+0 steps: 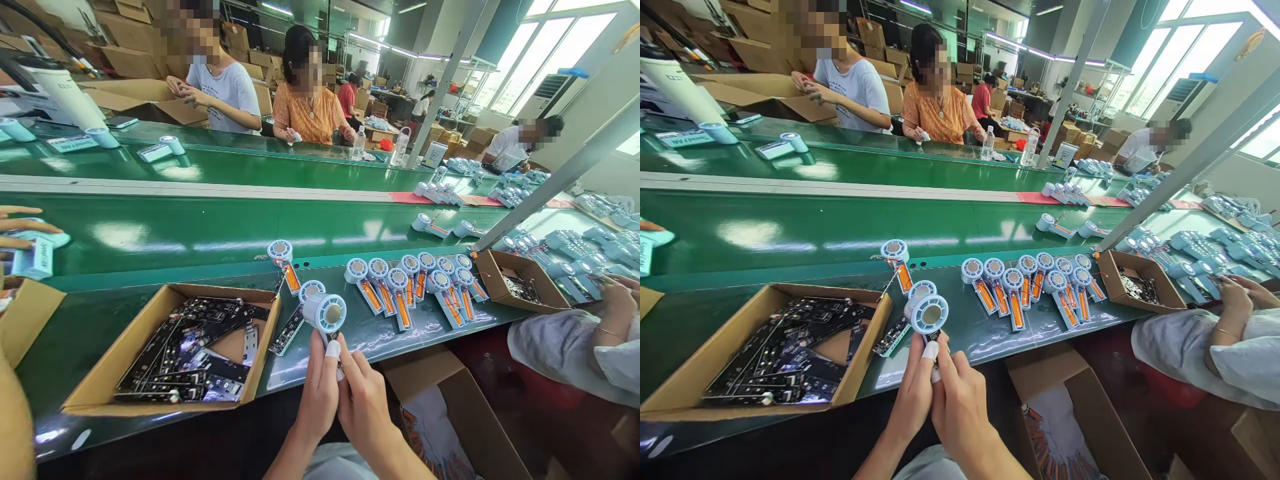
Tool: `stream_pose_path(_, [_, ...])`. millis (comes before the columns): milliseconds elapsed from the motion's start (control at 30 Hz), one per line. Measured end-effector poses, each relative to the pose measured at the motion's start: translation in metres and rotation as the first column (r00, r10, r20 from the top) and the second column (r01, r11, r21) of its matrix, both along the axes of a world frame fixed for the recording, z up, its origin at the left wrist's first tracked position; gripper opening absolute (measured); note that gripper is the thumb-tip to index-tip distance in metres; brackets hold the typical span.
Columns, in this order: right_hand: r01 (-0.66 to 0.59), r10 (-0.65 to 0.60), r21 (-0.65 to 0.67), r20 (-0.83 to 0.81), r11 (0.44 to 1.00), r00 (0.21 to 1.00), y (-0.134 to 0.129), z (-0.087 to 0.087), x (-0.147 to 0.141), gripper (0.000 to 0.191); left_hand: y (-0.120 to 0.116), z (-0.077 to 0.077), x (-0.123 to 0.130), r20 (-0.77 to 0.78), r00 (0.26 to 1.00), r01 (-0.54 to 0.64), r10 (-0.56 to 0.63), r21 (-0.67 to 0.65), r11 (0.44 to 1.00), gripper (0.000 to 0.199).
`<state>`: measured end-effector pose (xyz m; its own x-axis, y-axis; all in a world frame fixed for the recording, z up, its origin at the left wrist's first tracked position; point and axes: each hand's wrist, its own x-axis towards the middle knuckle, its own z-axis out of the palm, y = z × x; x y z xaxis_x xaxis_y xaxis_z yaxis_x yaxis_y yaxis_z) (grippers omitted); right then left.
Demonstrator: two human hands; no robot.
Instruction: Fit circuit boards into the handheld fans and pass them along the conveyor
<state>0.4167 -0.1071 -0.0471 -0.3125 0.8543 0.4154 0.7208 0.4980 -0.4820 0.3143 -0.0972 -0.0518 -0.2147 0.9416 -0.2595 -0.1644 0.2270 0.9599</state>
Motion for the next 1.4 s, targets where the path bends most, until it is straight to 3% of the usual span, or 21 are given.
stream_pose_path(267, [0.002,-0.008,0.013,0.418,1.0,0.909,0.002,0.0,0.007,0.064,0.007,-0.013,-0.004,0.048,0.999,0.016,-0.014,-0.057,0.998,0.05])
stream_pose_path(500, [0.039,-0.064,0.097,0.267,0.995,0.962,0.007,-0.019,0.0,0.067,0.016,-0.001,-0.006,0.086,0.984,0.165,-0.158,-0.073,0.984,0.046])
stream_pose_path(567, [0.076,-0.092,0.077,0.242,0.994,0.966,0.008,-0.022,0.001,0.067,0.018,0.003,-0.01,0.012,0.982,0.188,-0.188,-0.073,0.979,0.044])
stream_pose_path(633, [0.124,-0.136,0.066,0.222,0.99,0.966,0.01,-0.025,0.005,0.067,0.021,0.008,-0.018,-0.165,0.962,0.214,-0.216,-0.031,0.976,0.041])
stream_pose_path(700, [0.171,-0.183,0.074,0.214,0.982,0.96,0.015,-0.031,0.011,0.064,0.024,0.011,-0.03,-0.446,0.886,0.181,-0.129,0.076,0.981,0.04])
stream_pose_path(800, [0.203,-0.228,0.124,0.247,0.971,0.942,0.03,-0.041,0.018,0.061,0.029,0.012,-0.046,-0.79,0.595,0.071,0.15,0.237,0.969,0.038])
stream_pose_path(867, [0.184,-0.214,0.128,0.282,0.975,0.935,0.041,-0.044,0.018,0.062,0.032,0.009,-0.051,-0.88,0.442,0.066,0.173,0.224,0.972,0.035])
stream_pose_path(900, [0.17,-0.194,0.104,0.299,0.98,0.934,0.045,-0.044,0.016,0.062,0.033,0.007,-0.05,-0.897,0.419,0.085,0.137,0.189,0.978,0.035])
stream_pose_path(1000, [0.151,-0.133,-0.024,0.351,0.988,0.927,0.056,-0.037,0.002,0.064,0.037,0.001,-0.043,-0.86,0.51,0.163,0.019,0.118,0.98,0.041])
stream_pose_path(1100, [0.246,-0.198,-0.067,0.412,0.967,0.889,0.064,-0.035,-0.02,0.066,0.042,0.001,-0.036,-0.8,0.598,0.238,-0.046,0.122,0.963,0.049])
stream_pose_path(1200, [0.378,-0.327,-0.021,0.458,0.925,0.827,0.071,-0.045,-0.036,0.06,0.045,0.003,-0.04,-0.787,0.614,0.271,-0.056,0.144,0.952,0.052])
stream_pose_path(1300, [0.399,-0.388,0.07,0.431,0.914,0.815,0.073,-0.049,-0.038,0.059,0.041,0.001,-0.056,-0.799,0.601,0.254,0.009,0.202,0.946,0.048])
stream_pose_path(1400, [0.329,-0.344,0.103,0.352,0.939,0.87,0.079,-0.021,-0.037,0.059,0.03,-0.008,-0.07,-0.837,0.532,0.205,0.127,0.272,0.94,0.042])
